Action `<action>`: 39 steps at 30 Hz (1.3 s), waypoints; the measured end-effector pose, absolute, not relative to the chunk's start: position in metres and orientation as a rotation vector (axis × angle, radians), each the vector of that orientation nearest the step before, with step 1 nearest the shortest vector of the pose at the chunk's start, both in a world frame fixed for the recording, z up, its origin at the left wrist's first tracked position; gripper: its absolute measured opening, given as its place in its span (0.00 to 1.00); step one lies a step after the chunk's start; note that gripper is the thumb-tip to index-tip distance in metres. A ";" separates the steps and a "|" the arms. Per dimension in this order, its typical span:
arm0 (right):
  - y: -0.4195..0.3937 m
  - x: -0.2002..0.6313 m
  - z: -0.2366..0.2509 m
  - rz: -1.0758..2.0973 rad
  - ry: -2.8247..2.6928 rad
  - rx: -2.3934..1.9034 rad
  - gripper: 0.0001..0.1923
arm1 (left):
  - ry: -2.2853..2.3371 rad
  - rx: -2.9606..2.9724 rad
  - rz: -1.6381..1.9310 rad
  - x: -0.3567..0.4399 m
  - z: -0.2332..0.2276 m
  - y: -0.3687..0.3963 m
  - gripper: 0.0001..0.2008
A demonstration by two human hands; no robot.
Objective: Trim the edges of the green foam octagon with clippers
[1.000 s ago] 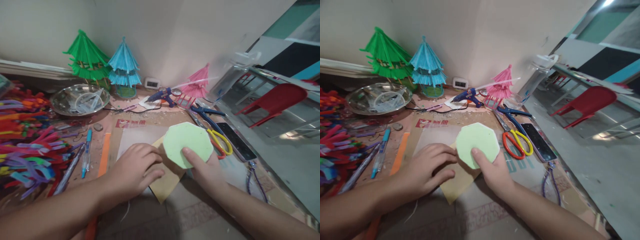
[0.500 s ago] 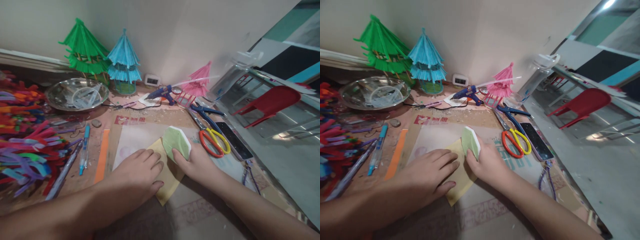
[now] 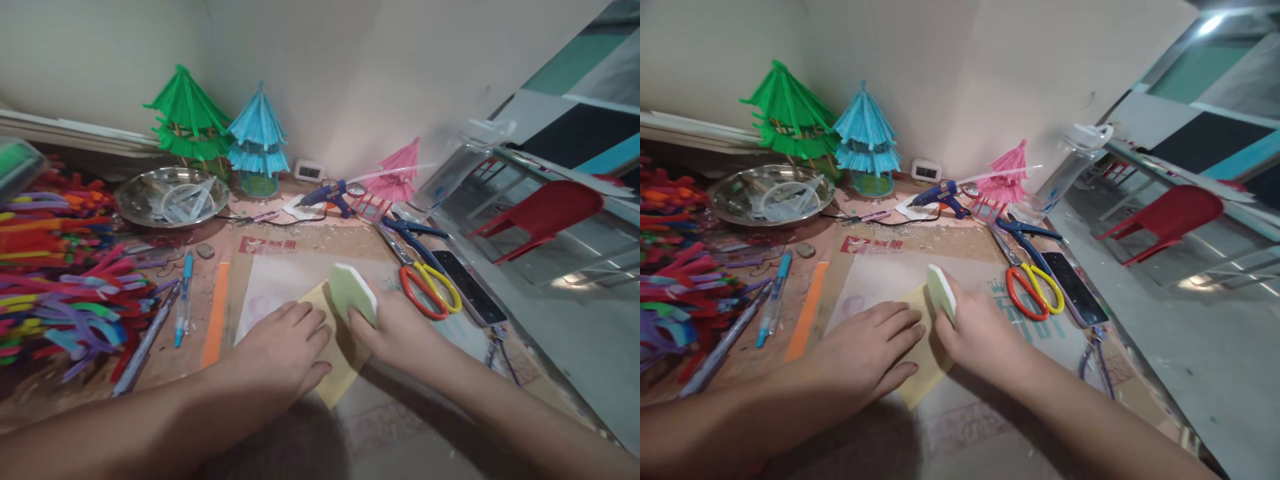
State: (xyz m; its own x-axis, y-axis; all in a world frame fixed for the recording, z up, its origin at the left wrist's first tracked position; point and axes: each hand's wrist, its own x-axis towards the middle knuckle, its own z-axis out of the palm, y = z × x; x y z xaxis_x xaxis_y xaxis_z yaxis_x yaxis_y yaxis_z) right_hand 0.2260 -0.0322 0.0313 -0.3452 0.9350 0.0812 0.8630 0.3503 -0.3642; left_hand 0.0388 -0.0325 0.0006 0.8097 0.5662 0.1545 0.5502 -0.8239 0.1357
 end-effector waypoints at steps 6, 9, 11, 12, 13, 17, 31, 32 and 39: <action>-0.039 0.227 0.024 0.359 -2.264 -1.651 0.17 | 0.881 2.862 0.300 0.040 0.002 -0.031 0.14; -0.018 0.219 0.018 0.208 -2.209 -1.716 0.19 | 0.881 2.869 0.334 0.039 0.002 -0.033 0.15; -0.013 0.219 0.022 0.202 -2.224 -1.707 0.17 | 0.881 2.880 0.324 0.039 0.001 -0.034 0.15; -0.017 0.220 0.026 0.245 -2.258 -1.674 0.17 | 0.884 2.886 0.320 0.039 0.000 -0.034 0.15; -0.023 0.223 0.030 0.323 -2.308 -1.616 0.18 | 0.886 2.893 0.319 0.039 0.000 -0.034 0.15; -0.049 0.230 0.035 0.446 -2.357 -1.592 0.23 | 0.866 2.903 0.304 0.040 -0.002 -0.032 0.15; -0.003 0.239 0.028 1.349 -0.943 -1.098 0.11 | 1.004 2.754 0.428 0.026 0.018 -0.029 0.11; -0.005 0.240 0.028 1.479 -0.868 -1.041 0.12 | 1.016 2.698 0.485 0.025 0.018 -0.026 0.12; -0.023 0.223 0.011 1.823 -0.648 -0.920 0.15 | 1.036 2.290 0.910 0.022 0.019 -0.016 0.08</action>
